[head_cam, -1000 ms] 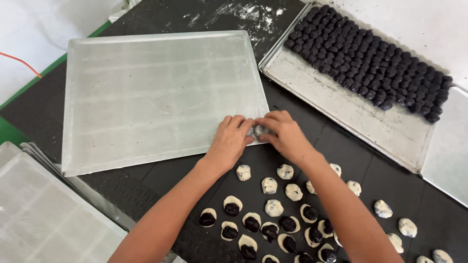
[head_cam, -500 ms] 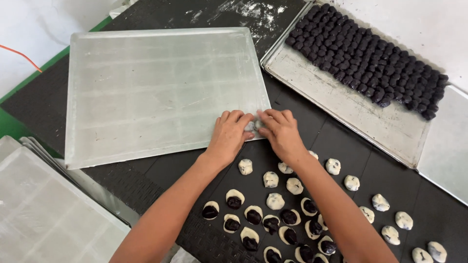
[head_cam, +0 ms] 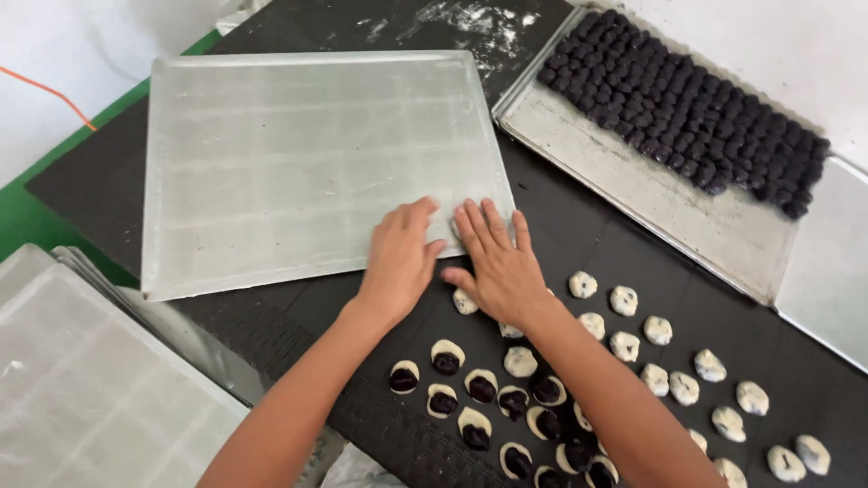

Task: Arranging small two-toned dough balls into organized rows on a metal baking tray for baking.

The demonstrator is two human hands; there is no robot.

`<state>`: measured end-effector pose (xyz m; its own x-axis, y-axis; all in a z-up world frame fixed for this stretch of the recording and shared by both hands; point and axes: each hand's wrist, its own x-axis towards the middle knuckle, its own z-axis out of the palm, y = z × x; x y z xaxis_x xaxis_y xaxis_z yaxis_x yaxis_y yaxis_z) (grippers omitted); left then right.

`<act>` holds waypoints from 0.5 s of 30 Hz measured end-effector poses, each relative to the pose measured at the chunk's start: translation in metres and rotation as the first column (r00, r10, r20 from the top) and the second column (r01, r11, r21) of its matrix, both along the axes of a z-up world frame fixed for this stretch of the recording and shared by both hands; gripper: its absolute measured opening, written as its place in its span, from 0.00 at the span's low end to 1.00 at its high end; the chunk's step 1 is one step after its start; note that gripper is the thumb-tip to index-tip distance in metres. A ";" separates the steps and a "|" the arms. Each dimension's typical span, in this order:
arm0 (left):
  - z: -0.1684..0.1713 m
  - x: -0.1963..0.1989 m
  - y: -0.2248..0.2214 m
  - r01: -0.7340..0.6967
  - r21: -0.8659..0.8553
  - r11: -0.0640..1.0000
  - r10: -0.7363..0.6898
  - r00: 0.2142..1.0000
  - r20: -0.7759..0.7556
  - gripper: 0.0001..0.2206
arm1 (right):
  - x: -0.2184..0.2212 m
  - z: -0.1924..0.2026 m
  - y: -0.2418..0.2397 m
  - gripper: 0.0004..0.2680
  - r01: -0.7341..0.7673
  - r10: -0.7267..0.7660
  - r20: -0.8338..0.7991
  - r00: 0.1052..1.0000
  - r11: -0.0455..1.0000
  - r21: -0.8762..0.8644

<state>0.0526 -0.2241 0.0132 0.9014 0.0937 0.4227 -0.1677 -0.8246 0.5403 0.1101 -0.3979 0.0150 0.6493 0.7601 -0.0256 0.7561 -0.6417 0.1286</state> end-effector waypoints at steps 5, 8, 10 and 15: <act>-0.023 -0.024 -0.033 -0.006 0.263 0.965 0.002 1.000 0.015 0.09 | 0.005 0.018 -0.027 0.25 0.014 -0.017 0.043 0.999 0.997 0.073; -0.026 -0.035 -0.046 0.030 0.358 0.933 -0.051 0.998 0.048 0.12 | -0.024 0.027 -0.060 0.19 -0.043 0.043 0.124 0.991 0.999 0.001; -0.021 -0.042 -0.050 0.045 0.380 0.924 -0.069 0.996 0.051 0.15 | -0.041 0.020 -0.077 0.15 -0.088 0.108 0.194 0.975 0.990 -0.112; -0.004 -0.061 -0.051 0.149 0.278 0.949 -0.147 0.989 -0.029 0.08 | -0.047 0.022 -0.081 0.10 -0.003 0.036 -0.157 0.987 0.979 0.203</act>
